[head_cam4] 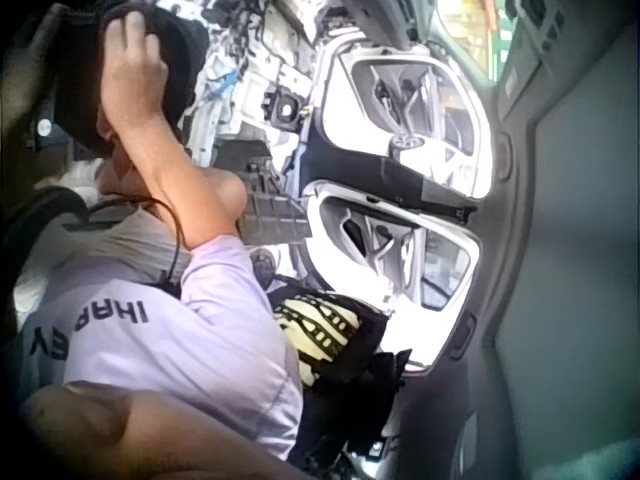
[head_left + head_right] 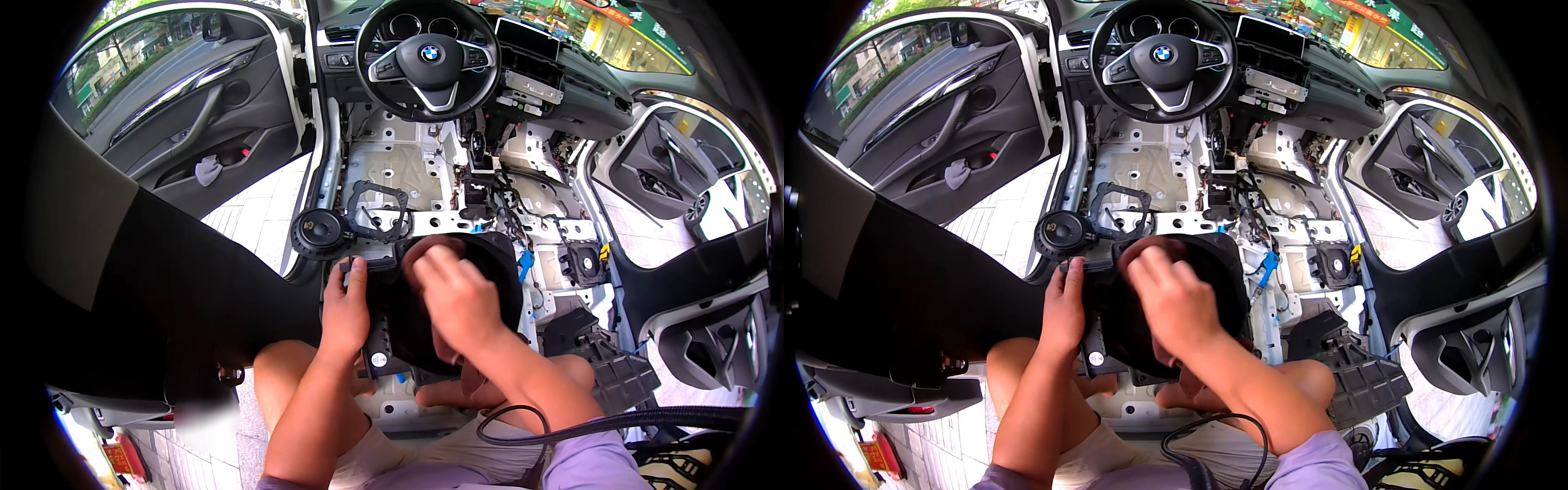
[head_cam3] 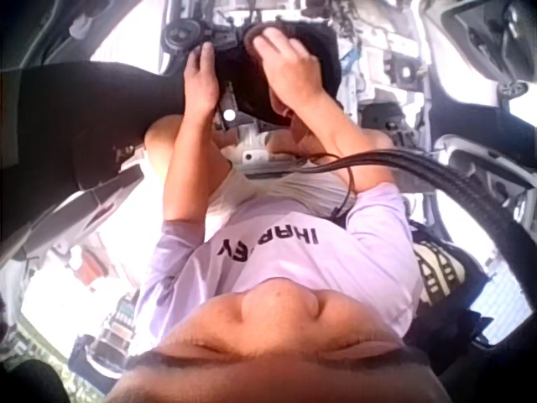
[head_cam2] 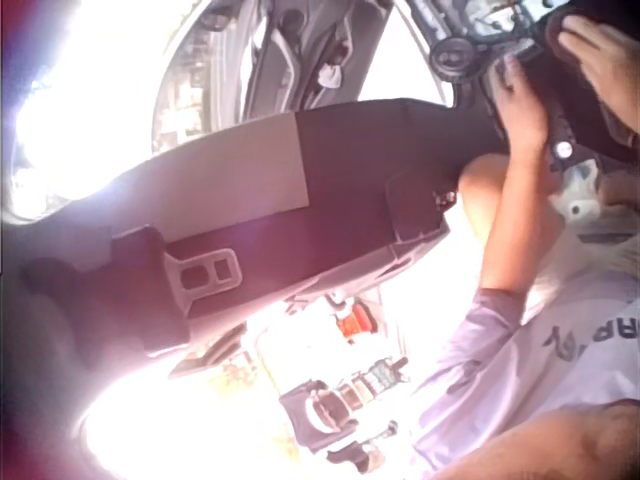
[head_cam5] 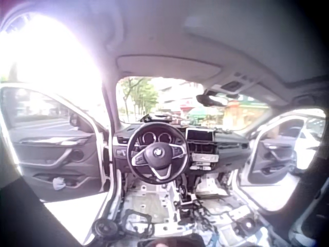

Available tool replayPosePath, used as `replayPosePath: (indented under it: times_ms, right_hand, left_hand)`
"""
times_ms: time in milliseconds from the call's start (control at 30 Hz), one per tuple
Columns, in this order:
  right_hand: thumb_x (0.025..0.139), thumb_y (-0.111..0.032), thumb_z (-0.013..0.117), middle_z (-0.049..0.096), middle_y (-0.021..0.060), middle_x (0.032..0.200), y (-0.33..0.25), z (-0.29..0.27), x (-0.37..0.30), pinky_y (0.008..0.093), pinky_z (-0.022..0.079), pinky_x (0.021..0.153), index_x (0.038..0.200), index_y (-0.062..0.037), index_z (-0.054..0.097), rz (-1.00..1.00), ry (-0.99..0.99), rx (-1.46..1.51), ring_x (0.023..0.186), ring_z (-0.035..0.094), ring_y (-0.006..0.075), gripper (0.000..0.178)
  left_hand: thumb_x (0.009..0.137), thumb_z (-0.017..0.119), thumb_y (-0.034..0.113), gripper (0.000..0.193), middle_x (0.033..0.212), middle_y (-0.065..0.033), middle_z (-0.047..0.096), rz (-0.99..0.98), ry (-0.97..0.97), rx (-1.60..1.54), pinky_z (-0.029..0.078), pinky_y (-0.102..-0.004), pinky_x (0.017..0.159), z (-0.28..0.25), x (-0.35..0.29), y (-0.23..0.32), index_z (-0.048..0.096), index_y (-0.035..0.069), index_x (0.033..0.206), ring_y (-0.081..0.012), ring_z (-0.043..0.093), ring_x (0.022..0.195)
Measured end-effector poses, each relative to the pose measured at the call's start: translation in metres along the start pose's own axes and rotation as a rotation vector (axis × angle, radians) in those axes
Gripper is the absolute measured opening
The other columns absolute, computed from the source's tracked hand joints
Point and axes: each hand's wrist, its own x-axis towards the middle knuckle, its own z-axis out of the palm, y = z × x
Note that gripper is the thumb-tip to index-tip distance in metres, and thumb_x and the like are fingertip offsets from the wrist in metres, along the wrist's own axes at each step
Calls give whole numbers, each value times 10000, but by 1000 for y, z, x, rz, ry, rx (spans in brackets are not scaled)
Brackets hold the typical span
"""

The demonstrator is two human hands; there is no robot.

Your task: The person uses a screwdriver and a power drill to unscrew and remove a speaker and its mounting housing from the chassis of a car. They wipe the parts with a cloth during the process.

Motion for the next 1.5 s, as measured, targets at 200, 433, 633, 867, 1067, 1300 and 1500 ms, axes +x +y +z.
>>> replayPosePath:
  times_ms: [200,433,633,867,1067,1300,1500]
  right_hand:
    - [910,-67,616,656,110,1183,43,4,-2,468,599,765,1170,-58,658,259,66,-48,928,708,361,264]
    - [844,-36,631,738,239,995,86,4,-24,465,581,865,1006,17,727,499,-460,175,981,711,425,196]
    - [895,75,548,749,88,1056,123,-31,-54,315,552,927,1123,54,704,618,-83,1013,1012,696,165,276]
    - [912,53,604,704,166,1151,16,-46,-21,335,546,942,1216,59,679,19,-250,944,1072,703,264,313]
    - [867,-51,662,662,167,1133,-14,-11,-32,405,594,763,1177,-33,720,29,-493,637,893,733,330,316]
    - [781,-166,730,659,110,1162,23,-6,-42,348,598,661,922,-64,817,-232,-623,-320,967,675,275,195]
    - [783,-154,708,612,96,1071,59,1,-22,346,559,600,991,-92,757,-143,-237,-584,823,628,252,222]
  left_hand:
    - [1062,643,333,386,831,-55,641,43,105,186,439,-284,642,15,-11,18,595,39,1308,-105,533,707]
    - [1027,703,210,423,960,-64,661,241,266,130,487,-267,805,4,-12,27,560,10,1371,-128,584,845]
    - [1073,635,253,388,974,-12,608,275,298,-6,417,-225,758,-7,-2,39,559,38,1387,-77,505,847]
    - [1106,555,337,421,934,13,570,362,232,-11,362,-208,718,10,-12,37,542,56,1420,-58,459,797]
    - [1098,561,283,413,956,-3,614,362,245,-81,393,-193,708,-6,-18,30,537,48,1436,-43,504,786]
    - [1064,618,202,429,1033,-36,656,384,187,38,450,-201,754,-1,-22,36,527,44,1452,-58,569,839]
    - [1100,560,321,404,793,56,477,334,314,96,282,-220,631,12,-4,39,579,53,1402,-46,370,708]
